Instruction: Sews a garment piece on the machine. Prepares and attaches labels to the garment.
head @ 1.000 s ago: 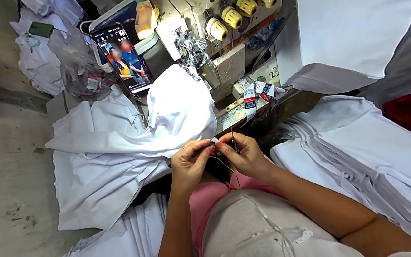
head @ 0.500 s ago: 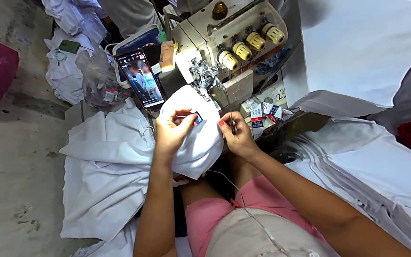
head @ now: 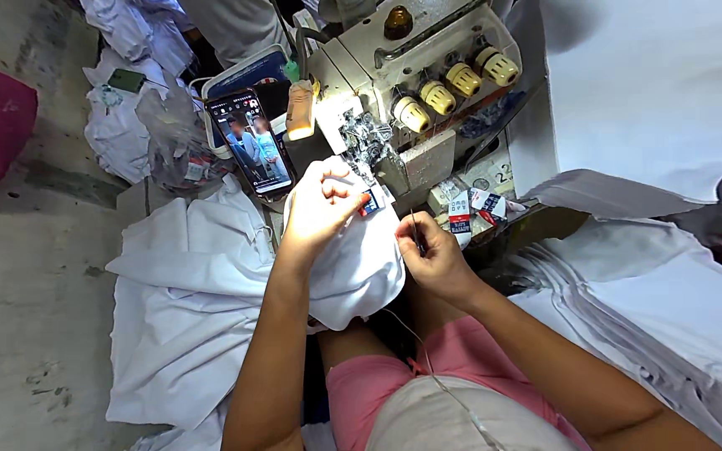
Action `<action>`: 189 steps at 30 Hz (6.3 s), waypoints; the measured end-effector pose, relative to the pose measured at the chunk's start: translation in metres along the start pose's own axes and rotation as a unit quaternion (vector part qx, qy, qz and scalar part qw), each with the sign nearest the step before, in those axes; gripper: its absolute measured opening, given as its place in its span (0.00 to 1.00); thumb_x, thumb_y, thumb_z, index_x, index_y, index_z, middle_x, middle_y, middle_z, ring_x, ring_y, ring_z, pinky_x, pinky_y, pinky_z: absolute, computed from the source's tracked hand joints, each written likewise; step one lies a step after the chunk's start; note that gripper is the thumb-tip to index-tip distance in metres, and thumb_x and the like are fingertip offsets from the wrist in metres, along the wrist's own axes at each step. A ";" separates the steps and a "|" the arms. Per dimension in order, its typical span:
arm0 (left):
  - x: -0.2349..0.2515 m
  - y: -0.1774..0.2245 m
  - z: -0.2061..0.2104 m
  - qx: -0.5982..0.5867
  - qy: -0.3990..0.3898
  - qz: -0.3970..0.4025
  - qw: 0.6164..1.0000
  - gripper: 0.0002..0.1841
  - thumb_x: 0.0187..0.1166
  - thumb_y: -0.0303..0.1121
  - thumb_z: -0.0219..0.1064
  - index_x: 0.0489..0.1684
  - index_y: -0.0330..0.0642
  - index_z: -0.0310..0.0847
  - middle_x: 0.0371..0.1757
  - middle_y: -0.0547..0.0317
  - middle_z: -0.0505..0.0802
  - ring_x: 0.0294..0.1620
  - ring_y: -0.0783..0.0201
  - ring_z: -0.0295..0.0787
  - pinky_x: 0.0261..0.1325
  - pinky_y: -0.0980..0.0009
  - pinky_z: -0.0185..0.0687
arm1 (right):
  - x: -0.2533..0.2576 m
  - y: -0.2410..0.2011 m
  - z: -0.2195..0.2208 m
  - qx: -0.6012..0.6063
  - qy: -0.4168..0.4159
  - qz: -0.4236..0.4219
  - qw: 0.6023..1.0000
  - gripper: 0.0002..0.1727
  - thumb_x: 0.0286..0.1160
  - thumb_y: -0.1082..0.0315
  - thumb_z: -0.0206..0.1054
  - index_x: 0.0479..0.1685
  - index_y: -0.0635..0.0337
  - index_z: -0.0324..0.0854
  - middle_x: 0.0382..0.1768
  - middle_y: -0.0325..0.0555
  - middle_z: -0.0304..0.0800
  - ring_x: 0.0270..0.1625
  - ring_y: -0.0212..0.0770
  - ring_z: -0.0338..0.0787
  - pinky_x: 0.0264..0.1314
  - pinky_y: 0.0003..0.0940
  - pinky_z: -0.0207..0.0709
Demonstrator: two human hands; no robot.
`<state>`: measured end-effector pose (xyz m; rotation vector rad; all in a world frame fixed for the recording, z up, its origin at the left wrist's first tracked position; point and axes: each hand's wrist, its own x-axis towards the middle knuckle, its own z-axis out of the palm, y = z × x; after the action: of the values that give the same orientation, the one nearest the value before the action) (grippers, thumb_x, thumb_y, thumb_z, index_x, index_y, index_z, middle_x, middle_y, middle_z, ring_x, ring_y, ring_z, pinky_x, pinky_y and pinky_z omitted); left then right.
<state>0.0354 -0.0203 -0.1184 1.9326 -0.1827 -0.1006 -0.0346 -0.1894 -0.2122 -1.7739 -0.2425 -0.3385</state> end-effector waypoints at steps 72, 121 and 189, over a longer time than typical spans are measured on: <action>-0.020 -0.034 0.029 0.469 0.089 0.330 0.814 0.14 0.79 0.21 0.62 0.54 0.34 0.92 0.57 0.41 0.95 0.53 0.46 0.95 0.51 0.57 0.85 | 0.010 -0.007 0.004 0.025 0.025 0.040 0.999 0.31 0.74 0.74 0.60 0.80 0.69 0.65 0.24 0.33 0.69 0.22 0.20 0.68 0.28 0.14 0.67; -0.013 0.000 -0.026 0.269 0.127 0.173 0.939 0.20 0.88 0.30 0.51 0.70 0.26 0.78 0.73 0.35 0.82 0.72 0.54 0.80 0.72 0.64 0.75 | -0.057 0.013 -0.019 -0.101 -0.081 -0.007 0.992 0.24 0.83 0.55 0.63 0.67 0.63 0.85 0.38 0.44 0.85 0.37 0.26 0.81 0.42 0.19 0.76; -0.135 -0.049 0.012 0.262 -0.070 0.253 0.929 0.15 0.80 0.22 0.61 0.59 0.34 0.89 0.53 0.42 0.95 0.54 0.52 0.95 0.59 0.60 0.89 | 0.085 0.052 -0.070 -0.143 0.253 0.112 0.950 0.31 0.90 0.58 0.57 0.79 0.75 0.61 0.64 0.66 0.79 0.61 0.45 0.85 0.66 0.36 0.77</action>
<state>-0.0953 0.0099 -0.1711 2.3411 -0.8703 0.1739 0.0559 -0.2709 -0.2153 -1.9048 0.3900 -0.6736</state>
